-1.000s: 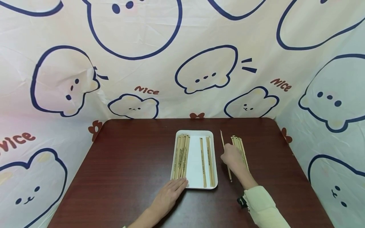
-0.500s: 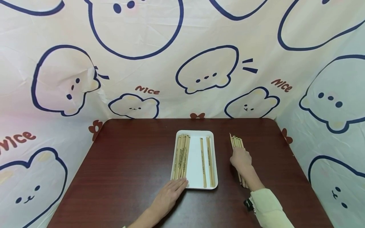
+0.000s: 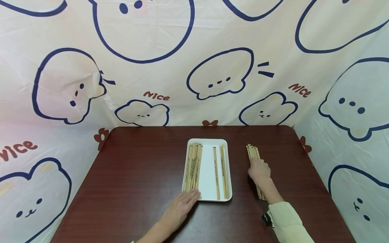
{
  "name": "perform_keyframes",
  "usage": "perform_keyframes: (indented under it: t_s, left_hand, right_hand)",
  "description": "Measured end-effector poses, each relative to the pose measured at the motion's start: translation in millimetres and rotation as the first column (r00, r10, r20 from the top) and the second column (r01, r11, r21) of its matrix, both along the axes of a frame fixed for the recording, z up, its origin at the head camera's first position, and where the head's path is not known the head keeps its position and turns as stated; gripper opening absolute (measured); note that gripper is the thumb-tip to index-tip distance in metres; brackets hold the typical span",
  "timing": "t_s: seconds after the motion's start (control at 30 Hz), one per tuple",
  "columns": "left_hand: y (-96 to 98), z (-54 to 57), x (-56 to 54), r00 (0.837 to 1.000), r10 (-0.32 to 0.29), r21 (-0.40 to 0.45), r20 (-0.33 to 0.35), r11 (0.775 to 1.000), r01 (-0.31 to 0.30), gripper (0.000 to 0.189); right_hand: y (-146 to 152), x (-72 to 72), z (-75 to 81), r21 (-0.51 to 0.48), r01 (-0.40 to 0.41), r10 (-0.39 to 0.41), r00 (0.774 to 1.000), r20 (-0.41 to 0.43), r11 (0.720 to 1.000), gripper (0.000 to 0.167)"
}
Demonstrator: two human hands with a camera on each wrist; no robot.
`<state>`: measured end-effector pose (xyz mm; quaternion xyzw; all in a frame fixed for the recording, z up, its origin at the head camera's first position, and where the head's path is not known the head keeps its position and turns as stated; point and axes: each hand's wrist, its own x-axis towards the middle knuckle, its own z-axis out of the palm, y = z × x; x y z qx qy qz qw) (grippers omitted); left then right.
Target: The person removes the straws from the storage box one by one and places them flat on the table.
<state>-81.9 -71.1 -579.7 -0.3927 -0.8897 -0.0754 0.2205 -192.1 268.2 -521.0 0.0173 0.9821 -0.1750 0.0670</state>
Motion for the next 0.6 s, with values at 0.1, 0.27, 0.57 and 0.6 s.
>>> perform_keyframes:
  t_s: [0.1, 0.27, 0.57, 0.6]
  left_hand:
    - [-0.2, -0.1, 0.1, 1.0, 0.005, -0.005, 0.0, 1.0, -0.005, 0.043]
    - [0.1, 0.7, 0.3, 1.0, 0.008, -0.007, 0.0, 1.0, -0.008, 0.044]
    - [-0.2, 1.7, 1.4, 1.0, 0.012, -0.018, 0.02, 1.0, -0.012, 0.047]
    - [-0.1, 1.7, 1.4, 1.0, 0.013, -0.019, 0.021, 1.0, -0.012, 0.047]
  right_hand:
    - [0.4, 0.3, -1.9, 0.004, 0.003, -0.004, 1.0, 0.012, 1.0, 0.032]
    - [1.9, 1.2, -5.4, 0.003, 0.002, -0.002, 1.0, 0.022, 1.0, 0.035]
    - [4.6, 2.8, -11.3, 0.007, 0.012, -0.012, 1.0, 0.011, 1.0, 0.033]
    - [4.7, 3.0, -11.6, 0.007, 0.012, -0.012, 1.0, 0.011, 1.0, 0.033]
